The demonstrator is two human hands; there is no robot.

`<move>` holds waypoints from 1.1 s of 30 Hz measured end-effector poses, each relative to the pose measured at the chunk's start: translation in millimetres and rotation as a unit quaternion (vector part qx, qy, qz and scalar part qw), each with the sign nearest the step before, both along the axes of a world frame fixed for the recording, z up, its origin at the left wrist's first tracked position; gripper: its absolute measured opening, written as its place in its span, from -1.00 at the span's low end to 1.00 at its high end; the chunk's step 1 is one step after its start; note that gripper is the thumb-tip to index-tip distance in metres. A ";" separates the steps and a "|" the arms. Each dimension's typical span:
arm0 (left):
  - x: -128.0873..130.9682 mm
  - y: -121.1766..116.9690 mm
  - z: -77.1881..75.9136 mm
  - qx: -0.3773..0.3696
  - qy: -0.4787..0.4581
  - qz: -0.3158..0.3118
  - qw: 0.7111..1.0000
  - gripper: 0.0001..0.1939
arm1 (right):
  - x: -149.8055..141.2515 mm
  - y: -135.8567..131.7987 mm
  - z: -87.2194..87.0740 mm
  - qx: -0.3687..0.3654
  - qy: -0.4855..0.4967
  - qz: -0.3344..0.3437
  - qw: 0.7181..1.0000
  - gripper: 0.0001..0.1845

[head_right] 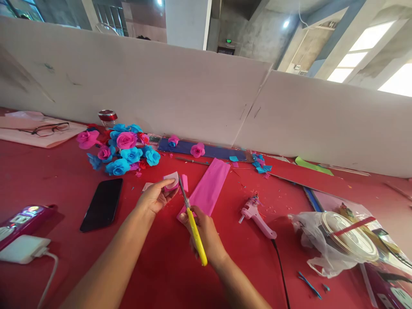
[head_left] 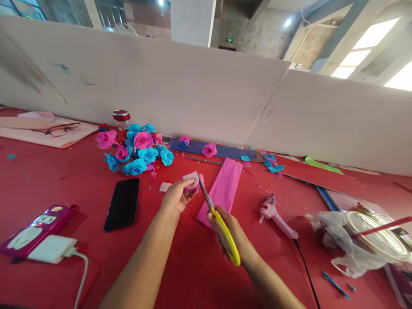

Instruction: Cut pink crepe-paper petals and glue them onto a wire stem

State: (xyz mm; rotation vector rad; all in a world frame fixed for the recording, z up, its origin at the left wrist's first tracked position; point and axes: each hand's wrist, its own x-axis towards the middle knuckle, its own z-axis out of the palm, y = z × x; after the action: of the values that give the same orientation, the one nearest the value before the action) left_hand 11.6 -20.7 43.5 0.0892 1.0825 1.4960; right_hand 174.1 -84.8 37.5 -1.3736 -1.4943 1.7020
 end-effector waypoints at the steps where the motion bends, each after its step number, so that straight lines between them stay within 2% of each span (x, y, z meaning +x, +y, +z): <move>1: -1.2 0.6 -1.0 0.001 0.001 0.001 1.000 -0.85 | 0.0 0.1 -0.2 -0.002 0.009 -0.004 1.000 -0.53; 4: -6.9 0.5 -2.9 0.024 0.027 -0.010 0.999 -0.86 | 2.0 2.9 0.1 0.006 0.085 -0.045 0.995 -0.50; 7: -10.6 -5.2 -1.4 0.089 0.108 -0.119 0.983 -0.79 | 8.4 9.1 4.7 0.050 0.167 -0.100 0.980 -0.50; 9: -9.5 -11.2 1.6 0.137 0.166 -0.214 0.953 -0.74 | 14.4 13.5 9.7 0.074 0.190 -0.120 0.972 -0.51; 12: -3.1 -19.7 7.5 0.179 0.237 -0.326 0.897 -0.77 | 22.1 18.0 15.2 0.077 0.202 -0.122 0.969 -0.50; 14: 1.9 -23.4 10.7 0.183 0.272 -0.384 0.863 -0.81 | 23.9 19.1 14.9 0.071 0.210 -0.122 0.967 -0.51; 16: 5.7 -25.5 12.3 0.182 0.291 -0.416 0.842 -0.83 | 22.5 18.9 11.5 0.072 0.223 -0.134 0.963 -0.55; 17: 7.2 -25.9 12.2 0.179 0.297 -0.418 0.840 -0.84 | 20.9 18.4 9.2 0.078 0.229 -0.143 0.960 -0.57; 19: 10.9 -25.8 10.5 0.167 0.298 -0.395 0.853 -0.83 | 17.1 17.6 5.0 0.101 0.235 -0.168 0.952 -0.59; 21: 17.9 -25.5 7.3 0.147 0.263 -0.349 0.887 -0.78 | 13.5 17.1 2.9 0.120 0.237 -0.202 0.943 -0.59; 24: 38.4 -28.2 2.3 0.118 0.140 -0.262 0.948 -0.74 | 10.1 17.1 4.1 0.128 0.253 -0.263 0.922 -0.61; 26: 55.8 -33.4 0.2 0.109 0.065 -0.204 0.971 -0.77 | 8.2 17.0 5.7 0.129 0.282 -0.292 0.904 -0.62; 30: 79.6 -45.6 -0.5 0.117 0.001 -0.134 0.984 -0.77 | 3.1 15.9 4.1 0.129 0.325 -0.329 0.877 -0.59; 33: 79.0 -46.0 1.4 0.107 -0.015 -0.121 0.987 -0.78 | 0.5 14.1 1.5 0.119 0.311 -0.300 0.894 -0.59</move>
State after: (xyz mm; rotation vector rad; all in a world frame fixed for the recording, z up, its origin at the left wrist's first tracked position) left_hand 90.7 -66.7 44.9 0.3357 0.8514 1.3841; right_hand 174.6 -70.7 39.0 -0.8927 -0.7689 1.3152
